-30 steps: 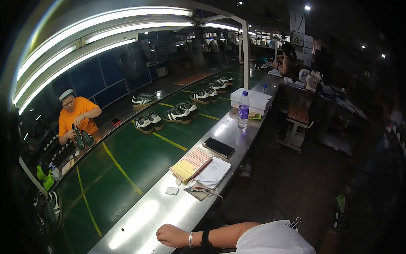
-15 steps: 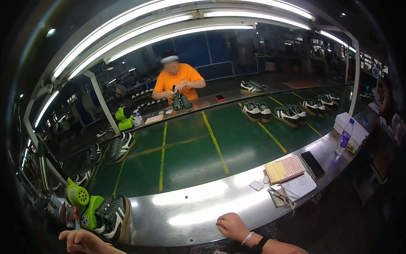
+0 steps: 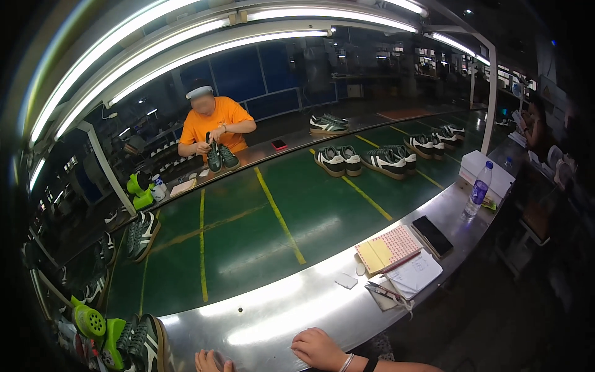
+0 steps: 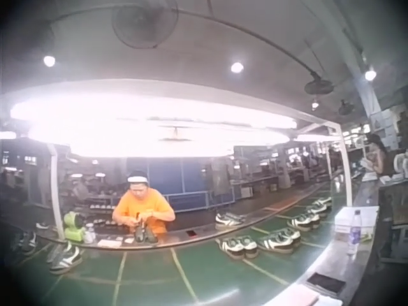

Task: Inspecting pairs of green shoes for quality control, checking soles, heels, and cleaning marks.

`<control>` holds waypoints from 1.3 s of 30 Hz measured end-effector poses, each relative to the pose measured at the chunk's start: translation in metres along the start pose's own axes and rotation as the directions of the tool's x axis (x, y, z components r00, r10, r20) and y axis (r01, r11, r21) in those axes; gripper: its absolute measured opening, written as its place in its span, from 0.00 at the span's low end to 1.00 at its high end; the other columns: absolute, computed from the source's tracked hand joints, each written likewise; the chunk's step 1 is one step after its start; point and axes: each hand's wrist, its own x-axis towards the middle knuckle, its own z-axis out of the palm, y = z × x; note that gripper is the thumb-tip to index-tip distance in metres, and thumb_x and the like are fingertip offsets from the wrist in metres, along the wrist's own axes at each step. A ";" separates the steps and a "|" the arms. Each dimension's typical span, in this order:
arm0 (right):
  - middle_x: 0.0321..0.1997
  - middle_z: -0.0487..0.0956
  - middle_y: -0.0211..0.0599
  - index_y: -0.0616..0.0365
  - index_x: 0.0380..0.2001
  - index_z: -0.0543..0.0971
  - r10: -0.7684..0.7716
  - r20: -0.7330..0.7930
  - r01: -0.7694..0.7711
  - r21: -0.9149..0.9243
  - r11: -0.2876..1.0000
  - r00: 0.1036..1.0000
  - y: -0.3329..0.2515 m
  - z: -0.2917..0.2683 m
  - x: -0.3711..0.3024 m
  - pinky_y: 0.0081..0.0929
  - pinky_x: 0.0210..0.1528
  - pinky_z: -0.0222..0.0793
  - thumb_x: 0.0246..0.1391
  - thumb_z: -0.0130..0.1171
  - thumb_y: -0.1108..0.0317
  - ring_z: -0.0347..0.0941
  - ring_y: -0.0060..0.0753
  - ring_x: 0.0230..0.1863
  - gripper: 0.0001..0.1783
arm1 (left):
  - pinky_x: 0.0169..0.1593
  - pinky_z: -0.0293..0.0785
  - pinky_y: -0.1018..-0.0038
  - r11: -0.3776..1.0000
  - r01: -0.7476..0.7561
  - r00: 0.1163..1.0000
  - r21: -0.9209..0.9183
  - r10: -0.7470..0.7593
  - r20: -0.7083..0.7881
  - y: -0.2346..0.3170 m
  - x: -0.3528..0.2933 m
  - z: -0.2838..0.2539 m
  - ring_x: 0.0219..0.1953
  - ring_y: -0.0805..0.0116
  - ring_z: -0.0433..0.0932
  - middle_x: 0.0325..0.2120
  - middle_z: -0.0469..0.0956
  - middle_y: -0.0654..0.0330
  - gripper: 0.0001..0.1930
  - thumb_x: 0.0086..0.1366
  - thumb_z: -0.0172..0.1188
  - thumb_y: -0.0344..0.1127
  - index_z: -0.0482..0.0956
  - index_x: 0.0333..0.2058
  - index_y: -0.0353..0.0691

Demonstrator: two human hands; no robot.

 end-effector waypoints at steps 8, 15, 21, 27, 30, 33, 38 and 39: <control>0.38 0.75 0.27 0.52 0.32 0.78 0.009 0.061 -0.007 -0.032 0.999 0.998 -0.007 -0.005 0.004 0.32 0.52 0.60 0.50 0.59 0.64 0.70 0.31 0.46 0.06 | 0.58 0.56 0.52 0.998 0.050 0.976 -0.044 -0.058 -0.208 0.012 0.000 -0.001 0.55 0.44 0.64 0.48 0.72 0.45 0.24 0.57 0.59 0.45 0.73 0.46 0.32; 0.38 0.74 0.27 0.52 0.31 0.78 0.040 0.060 -0.039 -0.020 0.999 0.997 -0.013 -0.007 0.008 0.32 0.53 0.59 0.52 0.58 0.63 0.69 0.29 0.47 0.07 | 0.56 0.60 0.52 0.992 0.072 0.971 -0.100 -0.093 -0.220 0.017 0.006 -0.013 0.52 0.43 0.68 0.44 0.75 0.44 0.21 0.60 0.56 0.46 0.76 0.42 0.31; 0.38 0.74 0.27 0.53 0.32 0.78 0.051 0.074 -0.053 0.019 0.998 0.996 -0.014 -0.009 0.010 0.31 0.53 0.59 0.52 0.58 0.63 0.69 0.30 0.47 0.07 | 0.55 0.62 0.53 0.993 0.075 0.978 -0.087 -0.090 -0.188 0.017 0.008 -0.015 0.51 0.43 0.69 0.43 0.75 0.44 0.20 0.61 0.55 0.45 0.76 0.40 0.32; 0.38 0.74 0.27 0.53 0.33 0.78 0.051 0.083 -0.053 0.021 0.998 0.995 -0.019 -0.010 0.013 0.31 0.53 0.59 0.52 0.59 0.63 0.69 0.30 0.47 0.07 | 0.54 0.63 0.53 0.995 0.071 0.979 -0.065 -0.082 -0.187 0.016 0.009 -0.022 0.50 0.44 0.70 0.42 0.76 0.45 0.18 0.62 0.55 0.43 0.76 0.40 0.32; 0.38 0.74 0.27 0.53 0.33 0.78 0.055 0.078 -0.057 0.031 0.998 0.995 -0.022 -0.009 0.014 0.31 0.53 0.60 0.51 0.59 0.64 0.69 0.30 0.47 0.07 | 0.52 0.64 0.54 0.996 0.052 0.976 -0.069 -0.066 -0.210 0.013 0.010 -0.024 0.48 0.43 0.71 0.40 0.76 0.45 0.17 0.61 0.55 0.42 0.76 0.39 0.32; 0.38 0.75 0.27 0.53 0.33 0.78 0.053 0.077 -0.055 0.031 0.998 0.996 -0.025 -0.010 0.015 0.31 0.53 0.60 0.51 0.59 0.64 0.69 0.30 0.47 0.07 | 0.51 0.66 0.54 0.996 0.030 0.972 -0.088 -0.049 -0.229 0.013 0.012 -0.030 0.46 0.42 0.72 0.38 0.77 0.44 0.16 0.61 0.56 0.41 0.77 0.38 0.32; 0.38 0.75 0.27 0.53 0.33 0.78 0.060 0.077 -0.063 0.034 0.997 0.995 -0.029 -0.010 0.019 0.31 0.53 0.60 0.52 0.58 0.64 0.69 0.30 0.47 0.07 | 0.50 0.66 0.54 0.996 0.032 0.973 -0.082 -0.050 -0.226 0.014 0.016 -0.039 0.45 0.42 0.72 0.37 0.77 0.45 0.15 0.60 0.56 0.40 0.77 0.37 0.31; 0.38 0.75 0.27 0.53 0.33 0.78 0.060 0.079 -0.063 0.035 0.997 0.995 -0.030 -0.010 0.020 0.31 0.53 0.60 0.52 0.58 0.64 0.69 0.30 0.47 0.07 | 0.50 0.66 0.54 0.997 0.031 0.973 -0.077 -0.048 -0.226 0.014 0.016 -0.040 0.44 0.42 0.72 0.37 0.77 0.45 0.15 0.60 0.56 0.39 0.77 0.37 0.31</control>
